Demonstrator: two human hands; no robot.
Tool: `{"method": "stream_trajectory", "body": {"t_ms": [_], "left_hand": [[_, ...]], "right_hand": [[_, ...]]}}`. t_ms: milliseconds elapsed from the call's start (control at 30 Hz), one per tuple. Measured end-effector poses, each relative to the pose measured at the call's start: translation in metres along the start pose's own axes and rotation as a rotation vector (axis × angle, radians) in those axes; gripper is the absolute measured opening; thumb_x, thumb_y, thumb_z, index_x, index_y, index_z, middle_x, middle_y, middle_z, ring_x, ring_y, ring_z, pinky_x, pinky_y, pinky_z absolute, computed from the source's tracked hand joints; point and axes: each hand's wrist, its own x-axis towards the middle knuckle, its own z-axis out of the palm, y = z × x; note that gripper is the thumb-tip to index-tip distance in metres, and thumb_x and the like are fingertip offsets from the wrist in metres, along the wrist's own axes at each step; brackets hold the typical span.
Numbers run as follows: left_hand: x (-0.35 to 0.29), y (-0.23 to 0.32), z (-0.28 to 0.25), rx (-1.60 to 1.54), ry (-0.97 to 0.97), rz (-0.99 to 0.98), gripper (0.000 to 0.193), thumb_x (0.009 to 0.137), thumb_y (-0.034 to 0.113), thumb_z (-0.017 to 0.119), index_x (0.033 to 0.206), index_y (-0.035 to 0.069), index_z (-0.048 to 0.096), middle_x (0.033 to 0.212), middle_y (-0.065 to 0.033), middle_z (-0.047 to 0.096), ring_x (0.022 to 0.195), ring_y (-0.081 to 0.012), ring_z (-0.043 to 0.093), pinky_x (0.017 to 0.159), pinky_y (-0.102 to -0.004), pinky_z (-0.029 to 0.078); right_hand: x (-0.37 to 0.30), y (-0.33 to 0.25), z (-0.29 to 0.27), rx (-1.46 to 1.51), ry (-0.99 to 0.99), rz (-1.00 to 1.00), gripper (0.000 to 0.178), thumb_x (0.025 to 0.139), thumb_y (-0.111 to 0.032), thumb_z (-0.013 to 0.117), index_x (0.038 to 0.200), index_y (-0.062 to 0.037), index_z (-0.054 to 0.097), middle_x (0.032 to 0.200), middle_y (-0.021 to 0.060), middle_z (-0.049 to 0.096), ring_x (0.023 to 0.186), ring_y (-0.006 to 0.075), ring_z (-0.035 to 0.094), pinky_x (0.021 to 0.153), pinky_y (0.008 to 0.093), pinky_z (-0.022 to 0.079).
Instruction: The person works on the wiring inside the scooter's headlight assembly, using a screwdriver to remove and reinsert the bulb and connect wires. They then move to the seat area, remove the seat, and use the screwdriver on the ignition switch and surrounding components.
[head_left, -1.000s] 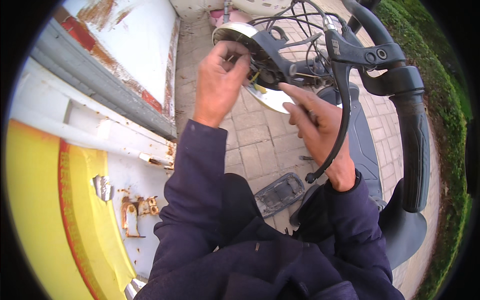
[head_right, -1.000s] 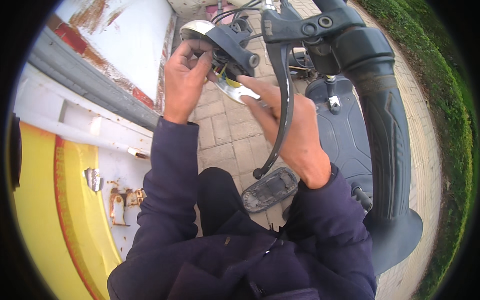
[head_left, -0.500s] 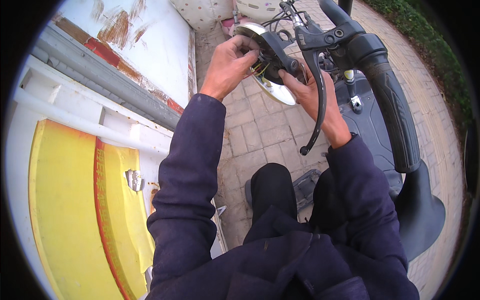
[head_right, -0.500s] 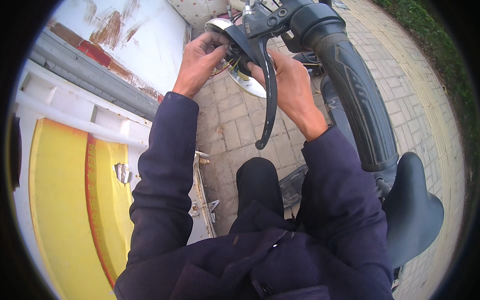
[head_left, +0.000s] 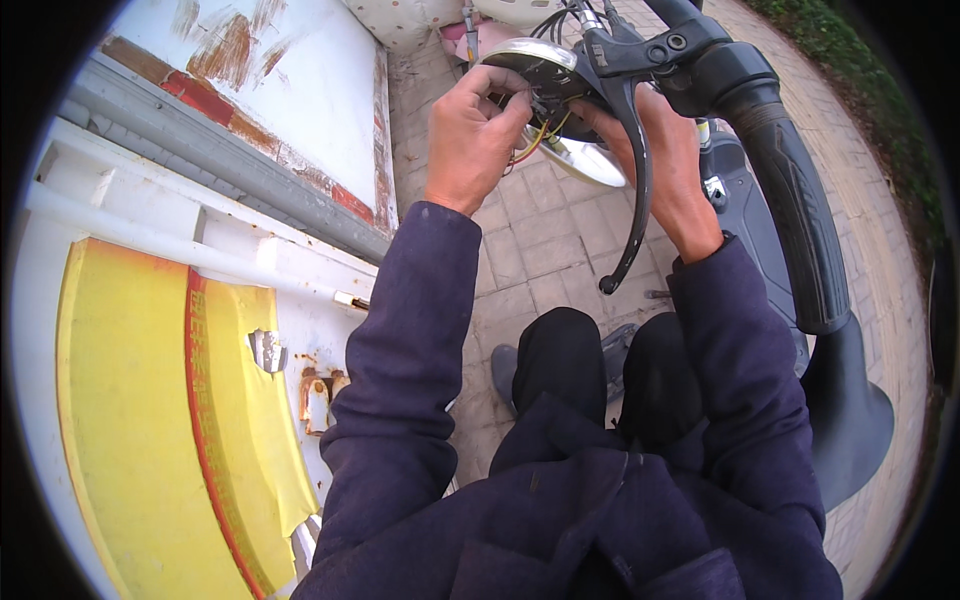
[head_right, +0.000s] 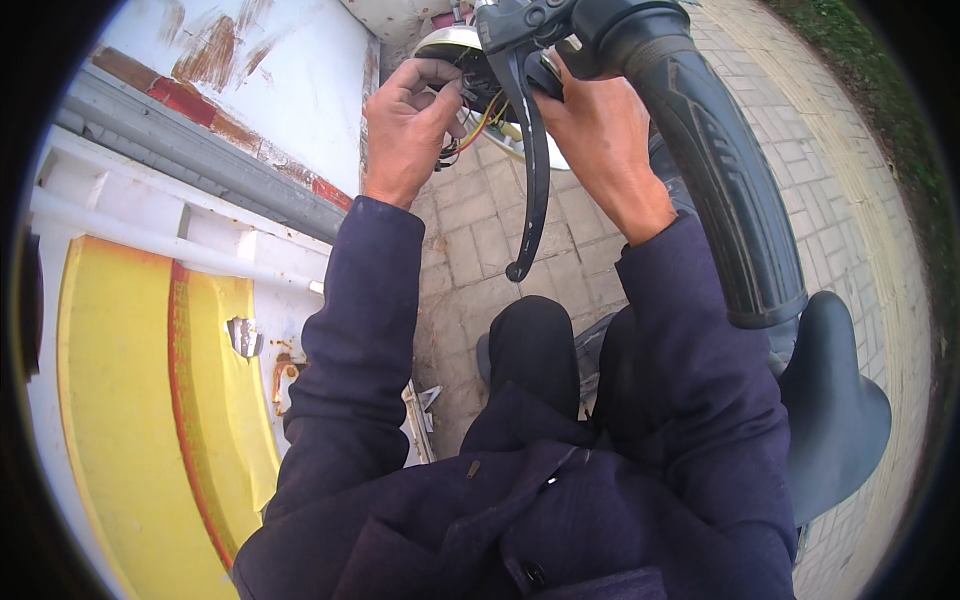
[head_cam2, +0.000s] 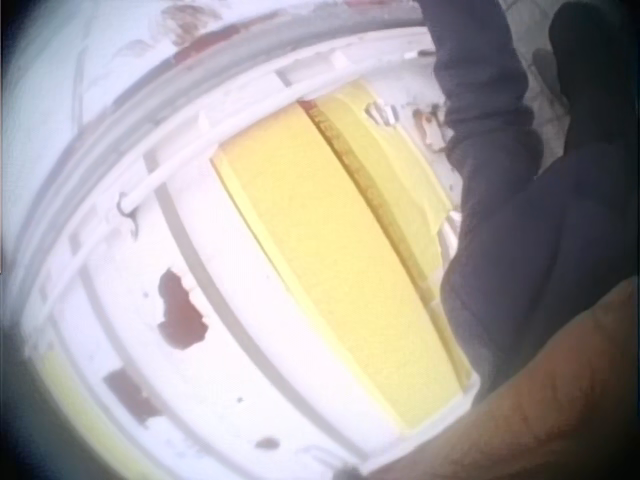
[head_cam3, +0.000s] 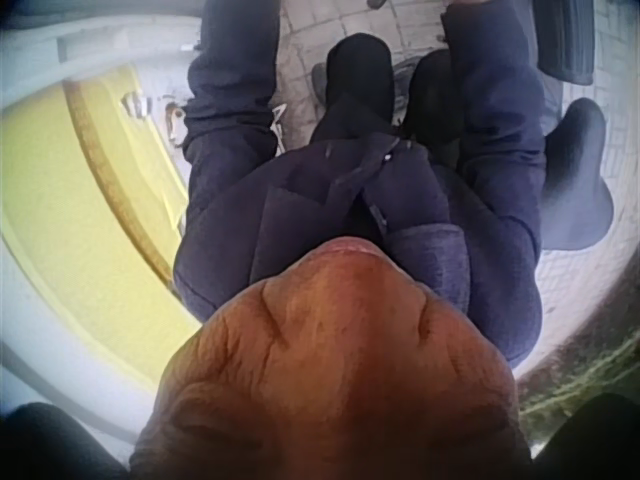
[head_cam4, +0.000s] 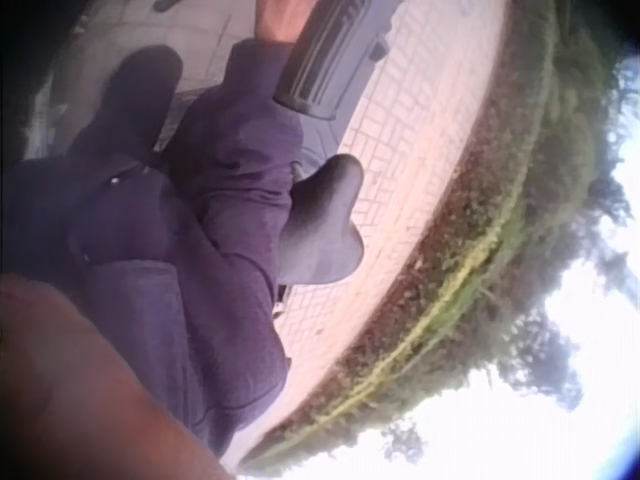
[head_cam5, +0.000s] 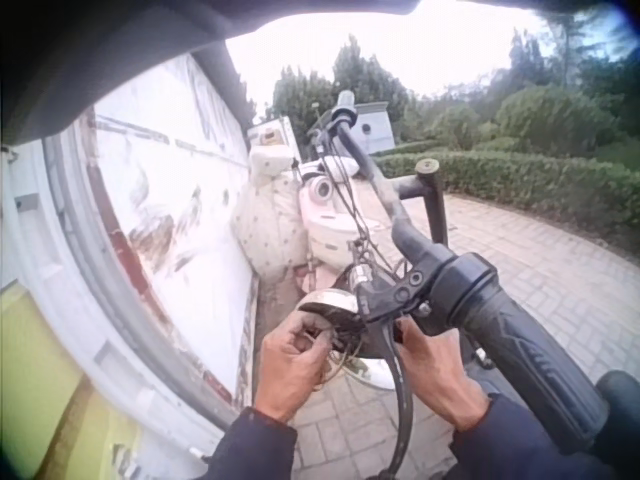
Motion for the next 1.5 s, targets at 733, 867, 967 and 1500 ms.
{"method": "stream_trajectory", "body": {"t_ms": [733, 867, 967, 1500], "left_hand": [[0.014, -0.013, 0.017, -0.602, 0.014, -0.285, 0.013, 0.094, 0.004, 0.062, 0.105, -0.005, 0.063, 0.079, -0.0108, 0.069, 0.055, -0.0112, 0.064, 0.042, -0.0199, 0.034], [0.014, -0.005, 0.018, -0.647, 0.0, -0.369, 0.013, 0.095, 0.009, 0.066, 0.102, -0.002, 0.064, 0.07, -0.0077, 0.065, 0.051, -0.0096, 0.059, 0.042, -0.0204, 0.033], [0.006, 0.002, 0.013, -0.551, -0.113, -0.355, 0.017, 0.095, 0.011, 0.069, 0.105, -0.002, 0.066, 0.07, -0.0053, 0.065, 0.053, -0.0077, 0.058, 0.044, -0.02, 0.033], [0.008, 0.013, -0.018, -0.522, -0.288, -0.413, 0.018, 0.098, 0.014, 0.07, 0.108, -0.001, 0.068, 0.07, -0.004, 0.064, 0.058, -0.0063, 0.057, 0.048, -0.0209, 0.031]], "right_hand": [[-0.011, 0.0, -0.02, 0.093, 0.213, -0.212, 0.028, 0.09, -0.028, 0.078, 0.107, -0.0068, 0.076, 0.075, 0.0177, 0.066, 0.068, 0.0374, 0.064, 0.061, 0.0424, 0.049], [-0.007, 0.006, -0.021, 0.283, -0.023, 0.189, 0.026, 0.093, -0.028, 0.077, 0.109, -0.0071, 0.076, 0.075, 0.0105, 0.069, 0.067, 0.0228, 0.066, 0.064, 0.0356, 0.05], [-0.004, 0.013, -0.024, 0.36, -0.021, 0.225, 0.027, 0.096, -0.03, 0.075, 0.113, -0.0091, 0.077, 0.08, 0.0059, 0.073, 0.072, 0.0156, 0.068, 0.068, 0.0312, 0.051], [-0.002, -0.001, -0.018, 0.543, 0.194, 0.006, 0.06, 0.09, -0.052, 0.076, 0.072, 0.0049, 0.07, 0.053, 0.0054, 0.05, 0.05, 0.0139, 0.045, 0.052, 0.0362, 0.038]]}}
